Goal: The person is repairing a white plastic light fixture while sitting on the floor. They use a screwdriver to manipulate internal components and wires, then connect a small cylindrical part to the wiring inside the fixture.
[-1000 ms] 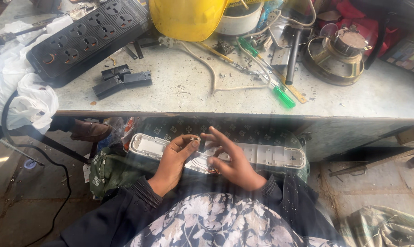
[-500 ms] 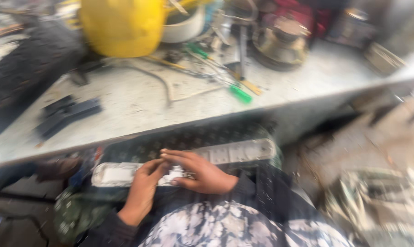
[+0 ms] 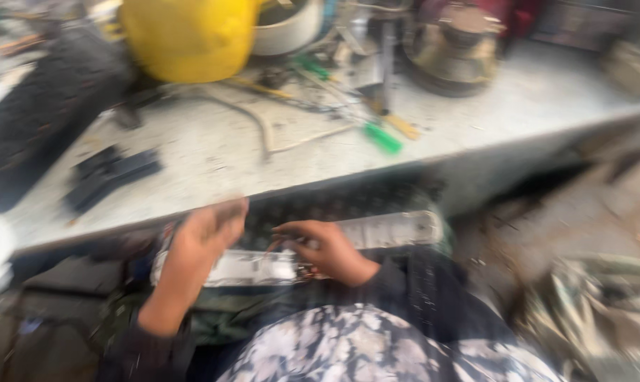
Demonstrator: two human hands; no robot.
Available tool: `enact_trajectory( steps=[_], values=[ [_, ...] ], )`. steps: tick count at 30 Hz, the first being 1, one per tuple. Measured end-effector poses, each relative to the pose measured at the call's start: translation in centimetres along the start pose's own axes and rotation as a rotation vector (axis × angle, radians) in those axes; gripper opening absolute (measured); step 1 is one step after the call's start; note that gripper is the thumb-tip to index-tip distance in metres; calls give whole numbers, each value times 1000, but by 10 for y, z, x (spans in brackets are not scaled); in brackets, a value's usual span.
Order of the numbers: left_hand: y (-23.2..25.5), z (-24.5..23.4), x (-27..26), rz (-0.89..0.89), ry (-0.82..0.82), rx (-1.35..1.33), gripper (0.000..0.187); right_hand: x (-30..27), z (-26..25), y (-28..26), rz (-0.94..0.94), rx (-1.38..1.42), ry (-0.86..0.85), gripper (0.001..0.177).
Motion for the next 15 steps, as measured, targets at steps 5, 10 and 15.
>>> enact_trajectory(
  steps=[5,10,15],
  values=[
    [39,-53,76,221,65,-690,69,3,6,17,50,-37,-35,32],
    [-3,-76,203,8,201,-923,86,5,3,15,-122,-4,-38,31],
    [-30,-80,281,16,263,-968,75,9,-2,63,413,47,-8,34]
  ],
)
Point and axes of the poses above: each hand's wrist, its own x-axis towards the middle knuckle, its own z-axis out of the palm, y = z × x, the point moved 9 cm from there along x, towards the middle knuckle, and after that the axes turned 6 degrees about x, right-handed, at the moved point
